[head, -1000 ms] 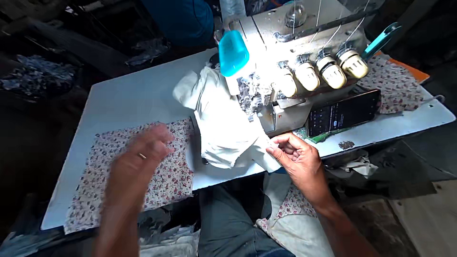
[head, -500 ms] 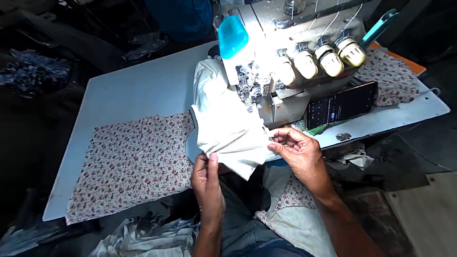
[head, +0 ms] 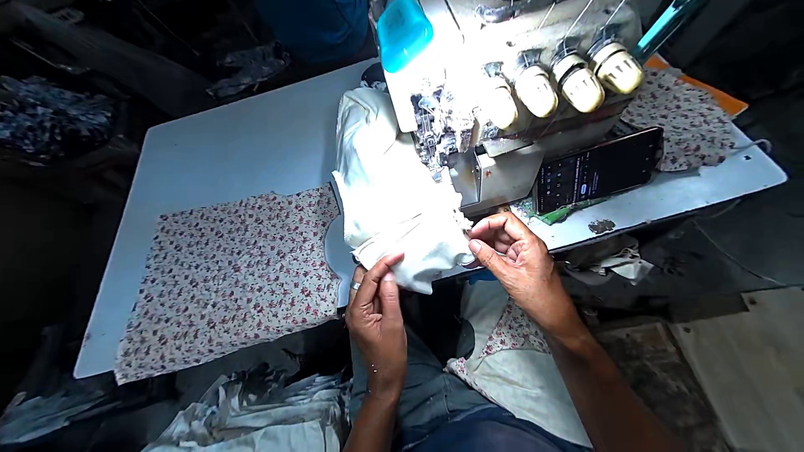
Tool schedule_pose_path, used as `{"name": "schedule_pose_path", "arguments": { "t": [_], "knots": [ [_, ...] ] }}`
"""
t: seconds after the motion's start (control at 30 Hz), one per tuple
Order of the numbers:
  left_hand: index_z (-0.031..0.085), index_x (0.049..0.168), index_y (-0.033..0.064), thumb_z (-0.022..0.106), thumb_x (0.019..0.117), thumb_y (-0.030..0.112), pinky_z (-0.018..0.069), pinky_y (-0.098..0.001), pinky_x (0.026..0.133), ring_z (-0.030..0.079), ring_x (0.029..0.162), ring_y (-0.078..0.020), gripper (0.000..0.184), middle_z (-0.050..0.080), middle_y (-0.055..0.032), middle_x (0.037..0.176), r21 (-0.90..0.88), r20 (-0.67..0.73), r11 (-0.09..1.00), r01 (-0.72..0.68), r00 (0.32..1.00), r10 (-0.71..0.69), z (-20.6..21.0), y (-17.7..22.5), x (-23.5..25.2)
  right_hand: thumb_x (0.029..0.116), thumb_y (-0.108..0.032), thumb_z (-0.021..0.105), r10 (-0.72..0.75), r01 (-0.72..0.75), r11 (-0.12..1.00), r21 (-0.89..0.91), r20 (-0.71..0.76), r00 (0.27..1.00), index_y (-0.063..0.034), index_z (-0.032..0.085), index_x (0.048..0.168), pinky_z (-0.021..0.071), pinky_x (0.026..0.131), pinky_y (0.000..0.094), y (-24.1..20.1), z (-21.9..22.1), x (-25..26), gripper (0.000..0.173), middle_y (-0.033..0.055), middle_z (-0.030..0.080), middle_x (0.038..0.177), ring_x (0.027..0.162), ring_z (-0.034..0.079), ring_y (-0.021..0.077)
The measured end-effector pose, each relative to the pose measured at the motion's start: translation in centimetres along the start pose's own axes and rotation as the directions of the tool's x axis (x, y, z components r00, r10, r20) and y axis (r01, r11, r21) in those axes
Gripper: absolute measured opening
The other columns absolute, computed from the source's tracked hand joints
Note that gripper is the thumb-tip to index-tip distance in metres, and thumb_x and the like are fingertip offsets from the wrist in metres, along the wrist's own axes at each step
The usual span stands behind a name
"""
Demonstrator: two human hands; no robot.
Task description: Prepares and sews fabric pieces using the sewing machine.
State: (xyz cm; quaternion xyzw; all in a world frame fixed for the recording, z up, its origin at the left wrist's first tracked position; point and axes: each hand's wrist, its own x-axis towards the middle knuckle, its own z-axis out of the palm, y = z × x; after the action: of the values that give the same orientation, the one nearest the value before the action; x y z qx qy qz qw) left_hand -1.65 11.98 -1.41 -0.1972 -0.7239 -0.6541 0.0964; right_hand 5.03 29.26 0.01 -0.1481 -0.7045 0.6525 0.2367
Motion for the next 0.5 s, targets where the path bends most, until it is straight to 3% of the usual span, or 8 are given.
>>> {"name": "schedule_pose_path", "arguments": {
  "t": [0.13,0.27,0.37,0.5],
  "knots": [
    [0.064,0.128,-0.004,0.071,0.0859,-0.003,0.0614,-0.0225,0.087,0.068,0.107,-0.0079,0.043,0.061,-0.0064,0.127,-0.123,0.018,0.991,0.046,0.999,-0.044,0.7,0.9,-0.2,0.0942,-0.004,0.066,-0.007,0.008,0.999,-0.046,0.021,1.0,-0.0059,0.07,0.11,0.0601,0.076,0.0197,-0.1,0.0,0.0,0.017,0.0023,0.07,0.105,0.087,0.07,0.0044],
    [0.06,0.137,0.0011,0.075,0.0838,-0.003,0.063,-0.0225,0.082,0.069,0.108,-0.0104,0.056,0.054,-0.0101,0.133,-0.109,0.079,0.987,0.114,0.991,-0.106,0.5,1.1,-0.3,0.0879,-0.004,0.076,0.033,-0.033,0.999,-0.002,-0.025,0.999,-0.0093,0.067,0.107,0.0615,0.068,0.0219,0.0,0.2,-0.1,0.021,0.0008,0.071,0.094,0.077,0.071,0.0072],
    [0.061,0.134,0.0006,0.071,0.0872,-0.002,0.0609,-0.0222,0.087,0.066,0.11,-0.009,0.048,0.057,-0.0072,0.129,-0.118,0.135,0.985,0.13,0.984,-0.113,0.0,0.9,-0.3,0.0905,-0.005,0.074,0.065,-0.065,0.998,0.009,-0.021,0.998,-0.0094,0.066,0.116,0.061,0.066,0.0226,0.2,0.0,-0.2,0.026,0.0009,0.071,0.09,0.073,0.07,0.0082],
    [0.068,0.123,0.0018,0.065,0.0912,-0.003,0.0592,-0.0202,0.085,0.069,0.097,-0.0038,0.032,0.07,0.0007,0.115,-0.132,0.222,0.976,0.175,0.965,-0.143,-0.5,0.9,-0.1,0.0962,-0.007,0.068,0.037,-0.037,0.999,-0.011,-0.008,0.999,-0.0062,0.07,0.105,0.0615,0.068,0.0217,0.3,-0.1,-0.3,0.01,0.0004,0.072,0.088,0.071,0.07,0.0058]
  ]
}}
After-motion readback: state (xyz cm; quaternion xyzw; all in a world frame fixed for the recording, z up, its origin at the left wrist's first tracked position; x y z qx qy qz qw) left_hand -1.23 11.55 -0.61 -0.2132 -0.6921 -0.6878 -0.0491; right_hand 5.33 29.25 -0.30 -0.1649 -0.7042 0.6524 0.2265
